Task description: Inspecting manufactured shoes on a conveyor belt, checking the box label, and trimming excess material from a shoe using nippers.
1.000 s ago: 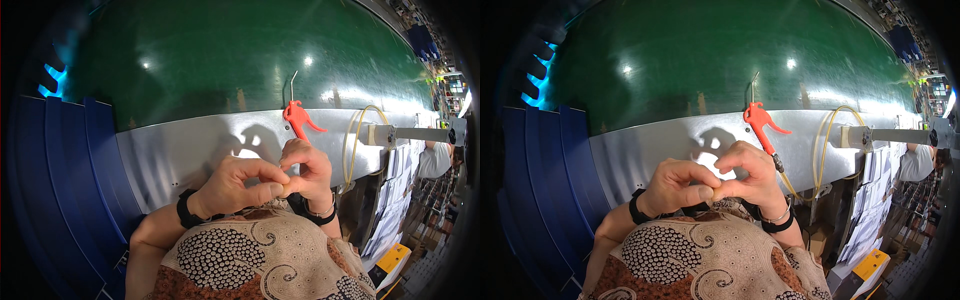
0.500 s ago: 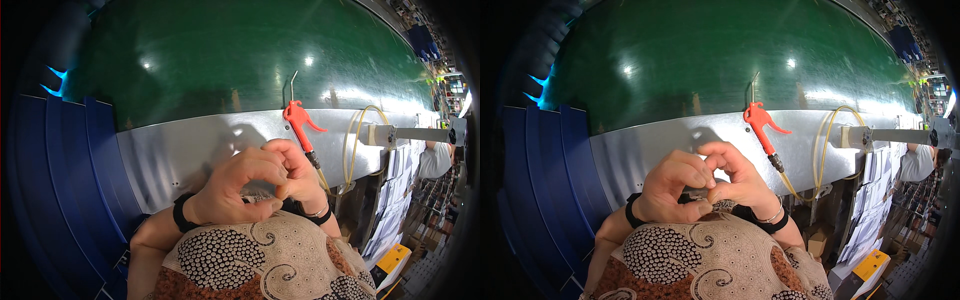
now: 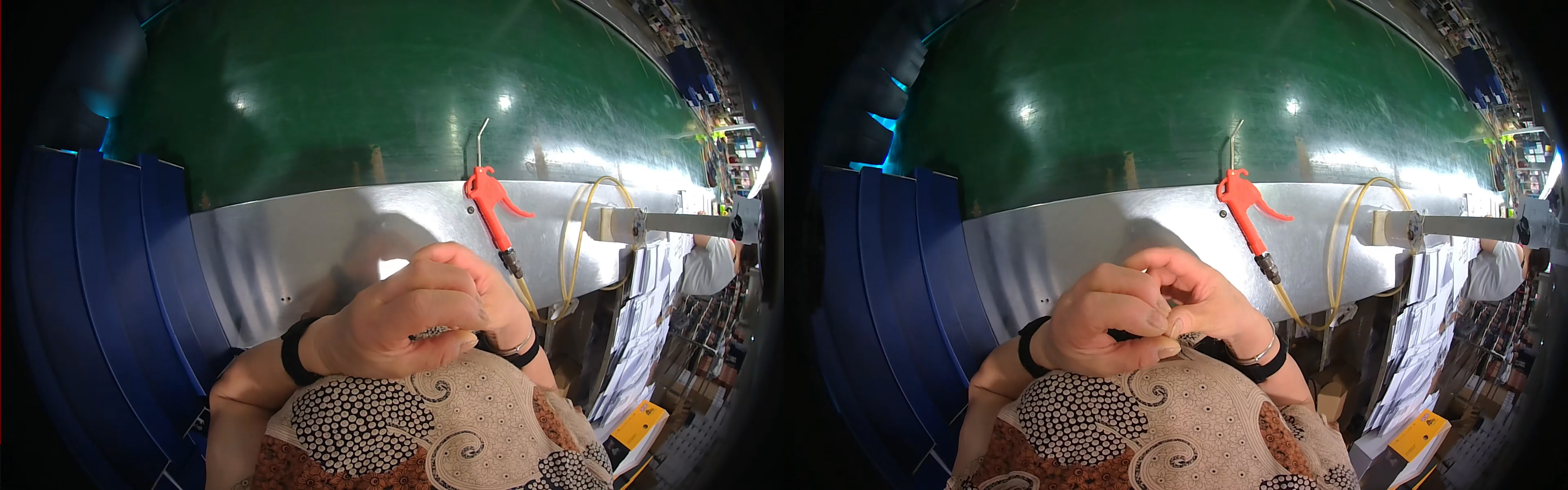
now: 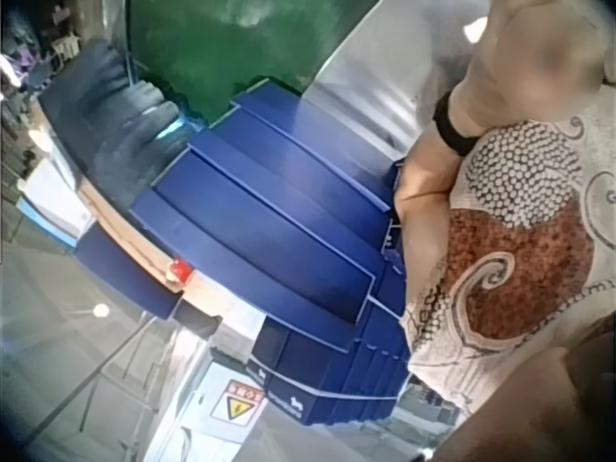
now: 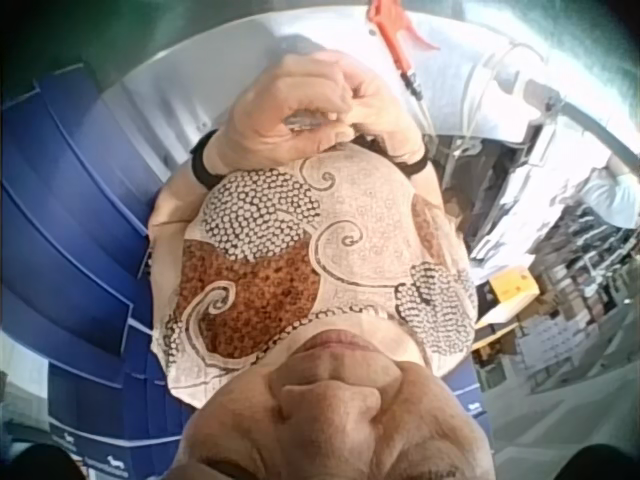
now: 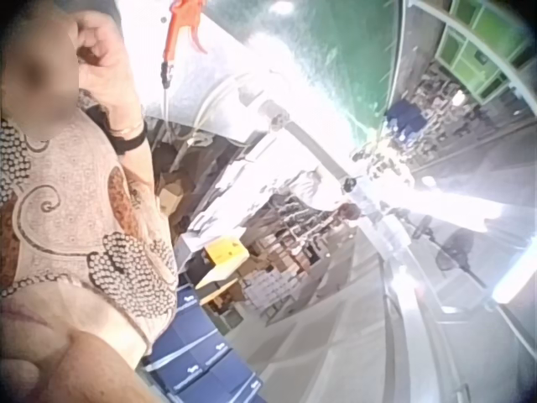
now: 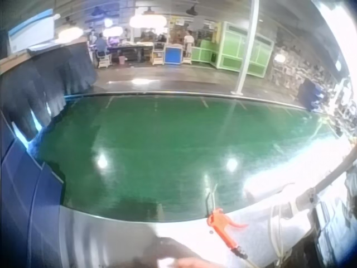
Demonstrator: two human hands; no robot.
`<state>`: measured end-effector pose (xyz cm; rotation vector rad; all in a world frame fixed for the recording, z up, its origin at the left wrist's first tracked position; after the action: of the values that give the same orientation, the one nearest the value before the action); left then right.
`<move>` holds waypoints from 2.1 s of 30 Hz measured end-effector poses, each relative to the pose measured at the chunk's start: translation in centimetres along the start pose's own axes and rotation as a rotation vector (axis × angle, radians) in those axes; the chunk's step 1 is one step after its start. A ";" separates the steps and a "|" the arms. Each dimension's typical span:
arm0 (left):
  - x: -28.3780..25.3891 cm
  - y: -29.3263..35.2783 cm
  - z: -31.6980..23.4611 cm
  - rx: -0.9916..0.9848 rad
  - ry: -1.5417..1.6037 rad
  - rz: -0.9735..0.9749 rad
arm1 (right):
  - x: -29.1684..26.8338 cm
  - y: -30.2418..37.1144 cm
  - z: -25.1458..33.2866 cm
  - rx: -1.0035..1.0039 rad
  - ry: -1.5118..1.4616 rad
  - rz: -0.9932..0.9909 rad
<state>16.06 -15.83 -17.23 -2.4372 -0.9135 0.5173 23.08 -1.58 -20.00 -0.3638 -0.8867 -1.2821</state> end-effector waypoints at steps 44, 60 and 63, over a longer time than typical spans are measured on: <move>-0.4 -0.2 0.3 -0.050 -0.129 0.076 | -0.8 0.0 1.9 -0.147 0.199 -0.090; 0.0 0.4 0.5 -0.038 -0.071 -0.037 | -0.5 -0.2 1.7 -0.187 0.160 -0.047; -0.1 0.2 0.4 -0.045 -0.100 -0.003 | -0.7 0.1 1.8 -0.179 0.170 -0.067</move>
<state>15.87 -15.87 -17.66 -2.4684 -0.9799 0.6290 22.47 0.16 -19.36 -0.3623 -0.6471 -1.4365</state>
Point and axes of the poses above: each hand's wrist, its own y-axis away from the middle knuckle, its own x-axis out of the palm, z = x × y, the point moved 1 cm from there along -y, towards the middle knuckle, and after that the axes turned 14 degrees about -y, right-handed, at the moved point
